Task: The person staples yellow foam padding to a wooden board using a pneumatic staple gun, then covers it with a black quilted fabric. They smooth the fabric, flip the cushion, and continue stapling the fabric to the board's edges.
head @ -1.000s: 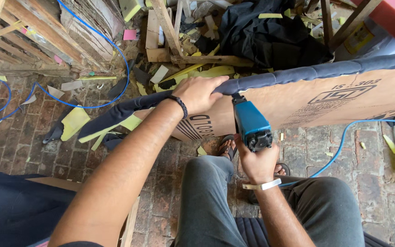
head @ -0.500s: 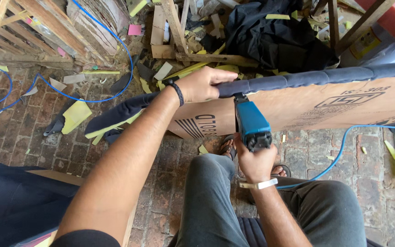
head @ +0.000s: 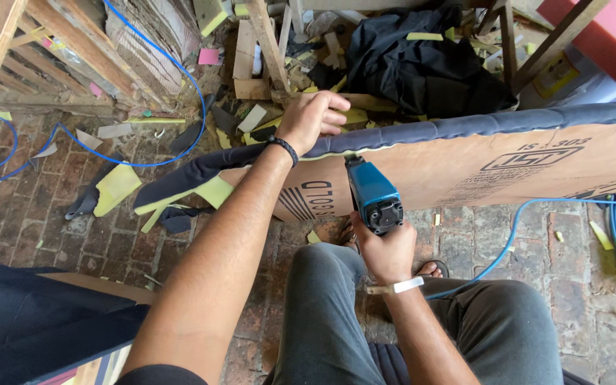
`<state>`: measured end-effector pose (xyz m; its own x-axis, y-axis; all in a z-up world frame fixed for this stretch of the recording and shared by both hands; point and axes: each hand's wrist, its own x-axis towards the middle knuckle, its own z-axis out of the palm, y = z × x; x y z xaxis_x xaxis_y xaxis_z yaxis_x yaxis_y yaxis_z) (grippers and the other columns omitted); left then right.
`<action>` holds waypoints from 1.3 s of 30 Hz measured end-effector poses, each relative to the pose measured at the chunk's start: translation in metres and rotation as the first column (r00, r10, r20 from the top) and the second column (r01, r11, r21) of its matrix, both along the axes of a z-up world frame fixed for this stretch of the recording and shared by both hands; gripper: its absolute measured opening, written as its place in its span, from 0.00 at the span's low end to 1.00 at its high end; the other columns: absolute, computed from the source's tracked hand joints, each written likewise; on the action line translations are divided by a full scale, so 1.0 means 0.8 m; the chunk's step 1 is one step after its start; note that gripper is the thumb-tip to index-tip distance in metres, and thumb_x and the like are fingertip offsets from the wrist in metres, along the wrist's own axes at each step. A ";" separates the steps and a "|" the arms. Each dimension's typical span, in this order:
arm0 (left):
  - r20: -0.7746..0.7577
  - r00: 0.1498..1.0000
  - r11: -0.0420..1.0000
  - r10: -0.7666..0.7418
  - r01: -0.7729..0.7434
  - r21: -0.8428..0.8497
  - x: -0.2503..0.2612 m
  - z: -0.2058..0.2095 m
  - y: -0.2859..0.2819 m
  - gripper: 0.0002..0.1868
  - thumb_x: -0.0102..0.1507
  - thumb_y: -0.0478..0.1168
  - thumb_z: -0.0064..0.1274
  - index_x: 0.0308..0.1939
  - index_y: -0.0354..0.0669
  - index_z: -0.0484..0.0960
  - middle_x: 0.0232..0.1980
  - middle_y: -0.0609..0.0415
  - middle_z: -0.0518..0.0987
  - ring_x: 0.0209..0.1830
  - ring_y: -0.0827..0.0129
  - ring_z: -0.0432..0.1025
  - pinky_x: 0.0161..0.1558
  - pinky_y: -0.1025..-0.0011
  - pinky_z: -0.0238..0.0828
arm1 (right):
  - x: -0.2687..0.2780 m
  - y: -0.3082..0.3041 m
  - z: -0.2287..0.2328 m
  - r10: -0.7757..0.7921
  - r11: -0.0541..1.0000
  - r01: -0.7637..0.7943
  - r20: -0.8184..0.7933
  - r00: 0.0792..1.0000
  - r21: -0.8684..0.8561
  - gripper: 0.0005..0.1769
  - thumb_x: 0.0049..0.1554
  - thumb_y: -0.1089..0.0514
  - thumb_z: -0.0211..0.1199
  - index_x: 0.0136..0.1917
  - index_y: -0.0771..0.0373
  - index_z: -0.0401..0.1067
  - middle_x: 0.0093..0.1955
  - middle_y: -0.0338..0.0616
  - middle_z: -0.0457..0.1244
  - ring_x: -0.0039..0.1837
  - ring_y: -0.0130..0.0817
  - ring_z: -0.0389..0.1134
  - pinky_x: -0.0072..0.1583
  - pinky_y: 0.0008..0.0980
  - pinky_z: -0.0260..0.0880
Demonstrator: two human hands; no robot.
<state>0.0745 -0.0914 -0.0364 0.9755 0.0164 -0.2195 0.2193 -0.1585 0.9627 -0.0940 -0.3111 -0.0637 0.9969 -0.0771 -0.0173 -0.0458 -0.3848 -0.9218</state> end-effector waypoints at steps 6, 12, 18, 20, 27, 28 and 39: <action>0.126 0.991 0.977 0.052 -0.076 0.197 -0.006 0.004 -0.023 0.21 0.63 0.47 0.40 0.32 0.41 0.88 0.38 0.46 0.88 0.38 0.62 0.85 0.41 0.66 0.84 | -0.012 -0.045 -0.001 -0.017 0.995 0.025 -0.079 0.997 0.100 0.13 0.49 0.54 0.72 0.39 0.67 0.79 0.29 0.42 0.69 0.32 0.28 0.71 0.37 0.32 0.69; 0.190 0.982 0.717 0.026 -0.150 0.680 -0.024 0.037 -0.046 0.17 0.59 0.50 0.46 0.31 0.49 0.90 0.33 0.52 0.86 0.35 0.58 0.81 0.42 0.60 0.77 | -0.013 -0.089 0.009 -0.124 0.964 0.164 -0.195 0.973 0.207 0.11 0.51 0.59 0.73 0.34 0.68 0.76 0.27 0.41 0.66 0.29 0.26 0.66 0.33 0.29 0.63; 0.169 0.985 0.547 0.038 -0.162 0.822 -0.025 0.052 -0.052 0.18 0.62 0.55 0.48 0.37 0.53 0.90 0.38 0.45 0.84 0.40 0.46 0.78 0.46 0.53 0.75 | -0.004 -0.144 0.031 -0.260 0.881 0.270 -0.078 0.962 0.388 0.08 0.51 0.64 0.70 0.39 0.65 0.71 0.29 0.37 0.64 0.29 0.24 0.64 0.32 0.26 0.61; 0.094 0.994 0.504 0.054 -0.108 0.857 -0.019 0.050 -0.052 0.19 0.61 0.58 0.48 0.37 0.55 0.90 0.39 0.45 0.84 0.42 0.46 0.78 0.47 0.52 0.75 | 0.002 -0.167 0.036 -0.309 0.853 0.292 -0.032 0.951 0.433 0.08 0.54 0.65 0.70 0.40 0.67 0.71 0.31 0.38 0.64 0.30 0.25 0.63 0.33 0.26 0.61; 0.088 0.995 0.387 -0.036 -0.067 0.920 0.025 0.051 -0.037 0.20 0.64 0.59 0.48 0.37 0.52 0.90 0.40 0.43 0.83 0.42 0.43 0.77 0.46 0.49 0.74 | 0.069 -0.251 0.023 -0.345 0.893 0.265 0.175 0.922 0.365 0.15 0.53 0.65 0.71 0.50 0.68 0.69 0.41 0.40 0.65 0.39 0.27 0.67 0.42 0.29 0.67; 0.108 0.991 0.350 -0.075 -0.076 0.934 0.031 0.050 -0.039 0.21 0.65 0.59 0.48 0.37 0.51 0.89 0.40 0.42 0.83 0.42 0.41 0.77 0.45 0.48 0.74 | 0.086 -0.271 0.023 -0.321 0.931 0.233 0.323 0.890 0.282 0.20 0.53 0.64 0.73 0.54 0.69 0.67 0.46 0.42 0.66 0.45 0.27 0.68 0.47 0.29 0.69; -0.209 0.974 0.398 0.091 0.156 0.904 0.058 0.035 -0.017 0.24 0.67 0.66 0.41 0.45 0.59 0.86 0.38 0.49 0.86 0.37 0.50 0.82 0.39 0.53 0.79 | 0.286 -0.483 0.153 0.371 0.284 0.086 0.193 0.908 -0.955 0.41 0.42 0.44 0.76 0.70 0.43 0.75 0.40 0.38 0.72 0.38 0.36 0.73 0.44 0.36 0.74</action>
